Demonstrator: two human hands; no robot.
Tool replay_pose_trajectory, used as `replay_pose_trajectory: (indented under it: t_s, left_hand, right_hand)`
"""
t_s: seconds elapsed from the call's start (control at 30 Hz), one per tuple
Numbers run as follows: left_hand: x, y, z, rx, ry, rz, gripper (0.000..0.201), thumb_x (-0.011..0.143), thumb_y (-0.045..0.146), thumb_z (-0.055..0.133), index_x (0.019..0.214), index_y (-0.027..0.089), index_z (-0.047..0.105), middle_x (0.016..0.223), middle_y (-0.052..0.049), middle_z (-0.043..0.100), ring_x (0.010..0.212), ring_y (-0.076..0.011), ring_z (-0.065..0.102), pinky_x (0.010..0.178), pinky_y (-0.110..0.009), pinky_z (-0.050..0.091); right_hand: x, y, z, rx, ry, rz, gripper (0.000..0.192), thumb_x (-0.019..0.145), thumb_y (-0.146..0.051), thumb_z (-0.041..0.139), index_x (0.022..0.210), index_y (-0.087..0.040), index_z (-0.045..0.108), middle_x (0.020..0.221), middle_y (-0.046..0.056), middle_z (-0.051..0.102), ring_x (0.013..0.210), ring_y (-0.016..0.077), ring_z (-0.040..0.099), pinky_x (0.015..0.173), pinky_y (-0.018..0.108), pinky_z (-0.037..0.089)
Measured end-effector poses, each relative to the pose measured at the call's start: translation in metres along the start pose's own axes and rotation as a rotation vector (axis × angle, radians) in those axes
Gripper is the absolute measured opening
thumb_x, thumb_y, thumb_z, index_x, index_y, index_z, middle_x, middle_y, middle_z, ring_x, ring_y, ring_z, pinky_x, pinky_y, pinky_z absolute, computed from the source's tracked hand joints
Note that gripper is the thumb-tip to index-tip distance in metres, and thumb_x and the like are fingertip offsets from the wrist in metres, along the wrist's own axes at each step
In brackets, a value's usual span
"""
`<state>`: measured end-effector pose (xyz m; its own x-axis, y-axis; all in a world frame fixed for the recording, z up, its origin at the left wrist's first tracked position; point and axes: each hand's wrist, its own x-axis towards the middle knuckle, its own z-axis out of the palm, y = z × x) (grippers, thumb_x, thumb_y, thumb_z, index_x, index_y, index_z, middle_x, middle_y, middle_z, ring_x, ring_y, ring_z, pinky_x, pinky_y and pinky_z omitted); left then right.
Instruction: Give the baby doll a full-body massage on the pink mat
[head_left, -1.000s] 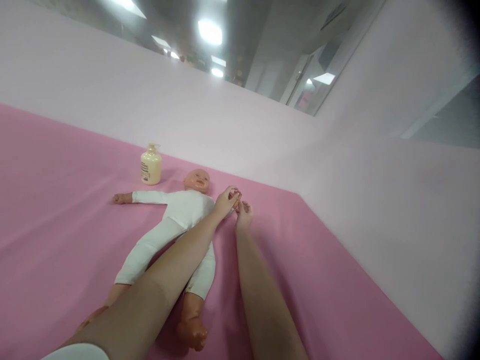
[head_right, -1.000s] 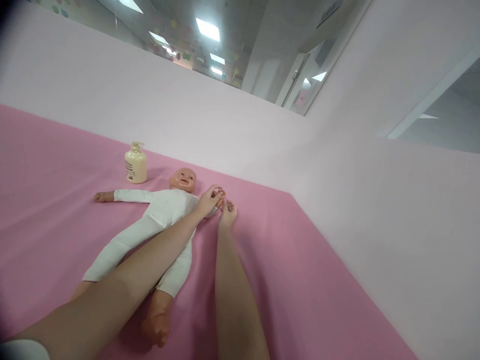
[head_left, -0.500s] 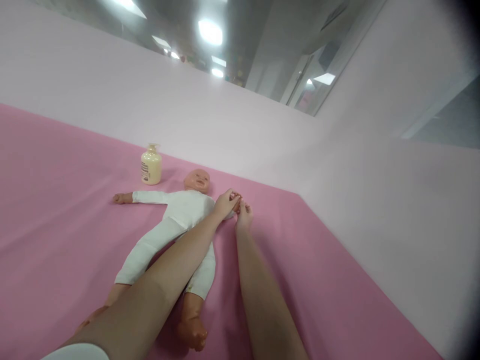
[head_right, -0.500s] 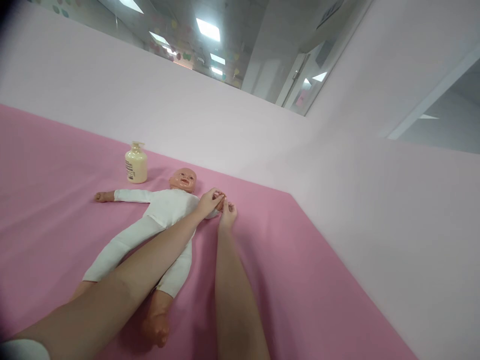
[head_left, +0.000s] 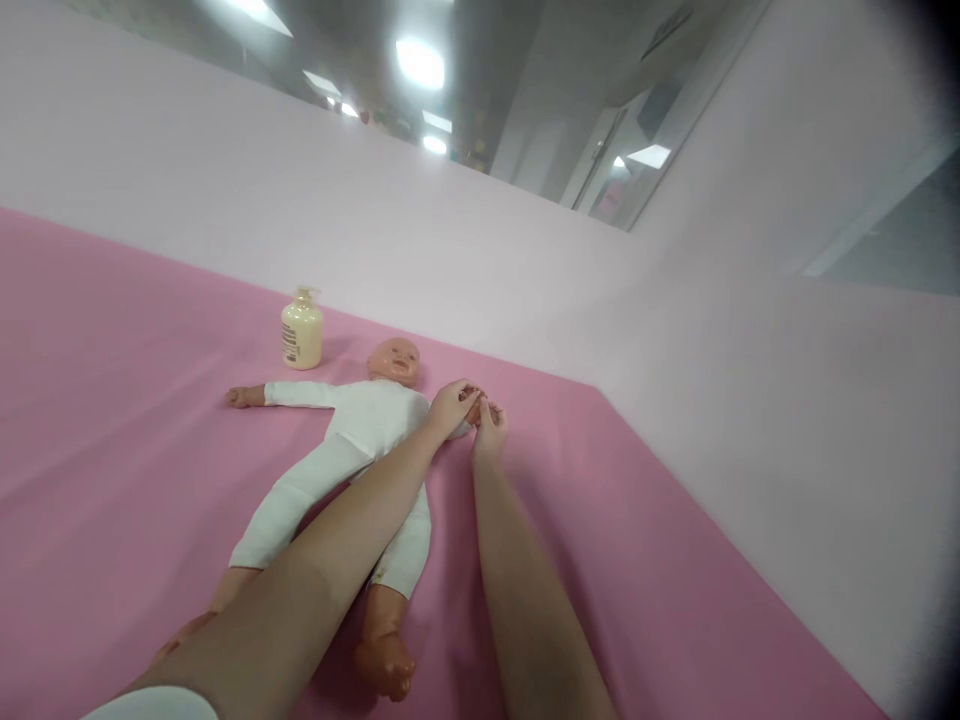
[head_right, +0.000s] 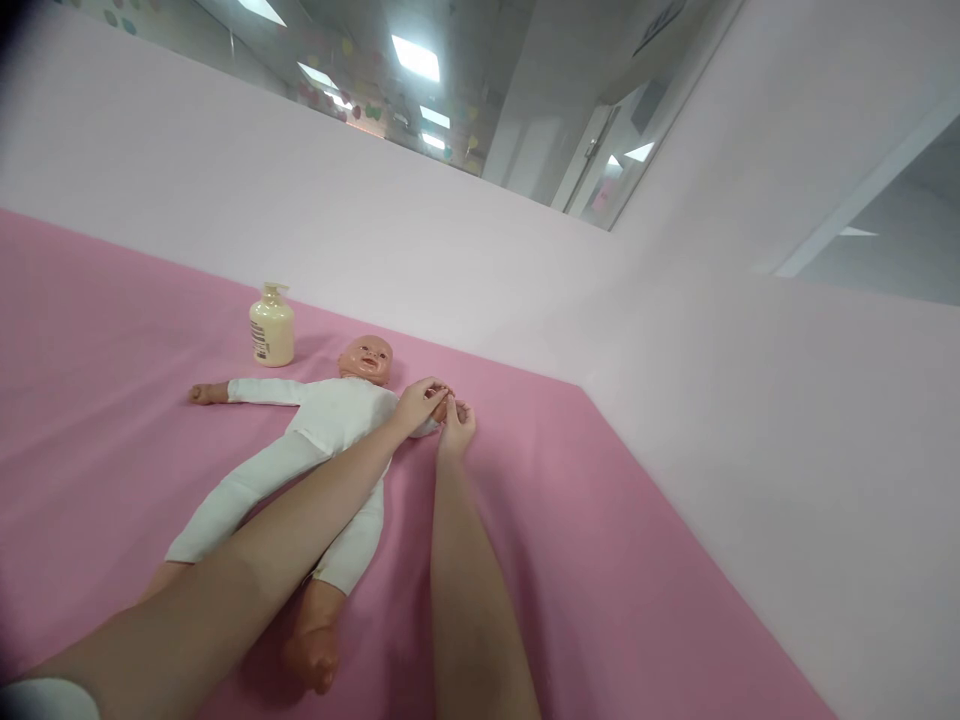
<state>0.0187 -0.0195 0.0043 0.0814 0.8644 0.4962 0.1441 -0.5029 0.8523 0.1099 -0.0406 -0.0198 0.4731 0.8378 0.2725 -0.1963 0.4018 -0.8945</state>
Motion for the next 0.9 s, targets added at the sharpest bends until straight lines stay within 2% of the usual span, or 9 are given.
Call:
replay_pose_trajectory:
  t_s: [0.27,0.5,0.9]
  left_hand:
    - [0.0011,-0.0010,0.0001,0.041,0.026,0.022,0.010,0.083,0.016,0.060,0.087,0.019,0.069,0.094,-0.004,0.071,0.088,-0.0159,0.064,0.083,-0.028,0.048]
    - [0.0010,-0.0006,0.0001,0.053,0.015,0.041,0.012,0.087,0.022,0.059,0.086,0.020,0.070,0.092,-0.004,0.071,0.087,-0.0164,0.063,0.081,-0.027,0.048]
    - [0.0025,-0.0038,0.0015,0.045,-0.004,0.041,0.014,0.086,0.019,0.058,0.087,0.020,0.072,0.094,-0.004,0.072,0.091,-0.0164,0.064,0.083,-0.027,0.048]
  right_hand:
    - [0.0010,0.0021,-0.0012,-0.006,0.016,-0.035,0.038,0.068,-0.044,0.072,0.067,-0.022,0.041,0.056,-0.008,0.050,0.052,0.0086,0.050,0.054,0.022,0.042]
    - [0.0006,0.0013,-0.0004,0.008,0.029,-0.043,0.032,0.069,-0.041,0.070,0.081,-0.020,0.048,0.072,-0.004,0.061,0.064,0.0109,0.060,0.062,0.023,0.047]
    - [0.0023,0.0045,-0.0010,0.006,0.034,-0.075,0.033,0.069,-0.039,0.070,0.069,-0.021,0.042,0.061,-0.006,0.054,0.059,0.0101,0.057,0.061,0.023,0.047]
